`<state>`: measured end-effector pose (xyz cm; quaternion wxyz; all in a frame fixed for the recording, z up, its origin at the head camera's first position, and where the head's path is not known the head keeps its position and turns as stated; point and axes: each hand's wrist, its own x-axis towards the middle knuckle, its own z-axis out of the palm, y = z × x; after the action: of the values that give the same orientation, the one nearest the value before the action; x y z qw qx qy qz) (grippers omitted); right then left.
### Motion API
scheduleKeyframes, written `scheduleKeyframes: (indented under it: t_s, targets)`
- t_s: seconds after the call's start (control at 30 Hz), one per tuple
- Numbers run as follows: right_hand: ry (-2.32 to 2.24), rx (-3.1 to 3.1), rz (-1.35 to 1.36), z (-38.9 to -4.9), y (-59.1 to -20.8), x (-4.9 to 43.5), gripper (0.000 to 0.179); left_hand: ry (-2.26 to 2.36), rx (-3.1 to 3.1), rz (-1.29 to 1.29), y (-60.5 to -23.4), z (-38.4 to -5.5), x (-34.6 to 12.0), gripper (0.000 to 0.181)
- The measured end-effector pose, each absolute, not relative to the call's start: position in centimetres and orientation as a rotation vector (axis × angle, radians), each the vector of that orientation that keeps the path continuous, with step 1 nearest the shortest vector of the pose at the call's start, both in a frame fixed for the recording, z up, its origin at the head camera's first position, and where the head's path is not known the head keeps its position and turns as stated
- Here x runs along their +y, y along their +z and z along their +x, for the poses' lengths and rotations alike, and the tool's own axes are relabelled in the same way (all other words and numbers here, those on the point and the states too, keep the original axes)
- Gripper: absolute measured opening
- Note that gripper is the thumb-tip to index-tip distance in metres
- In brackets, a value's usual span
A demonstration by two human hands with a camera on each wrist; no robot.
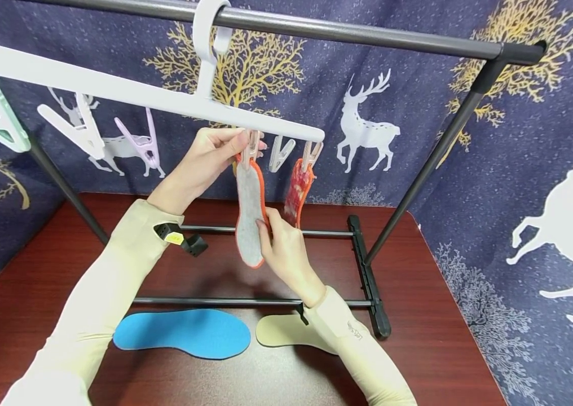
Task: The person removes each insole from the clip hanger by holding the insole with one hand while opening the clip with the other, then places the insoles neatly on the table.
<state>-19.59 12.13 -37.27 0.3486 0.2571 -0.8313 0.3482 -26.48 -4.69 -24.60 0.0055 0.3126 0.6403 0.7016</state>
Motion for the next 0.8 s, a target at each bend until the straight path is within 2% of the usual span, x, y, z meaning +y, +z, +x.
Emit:
scheduleKeyframes:
  t_s: [0.27,0.8]
  targets:
    - [0.899,-2.150,0.666,-19.56,-37.34,12.13,0.016,2.262,1.953,1.021,-24.64,-26.38,-4.57,0.024]
    - [0.891,-2.149,0.678,-19.56,-37.60,12.27,0.015,2.279,1.970,1.021,-24.48,-26.14,-4.44,0.033]
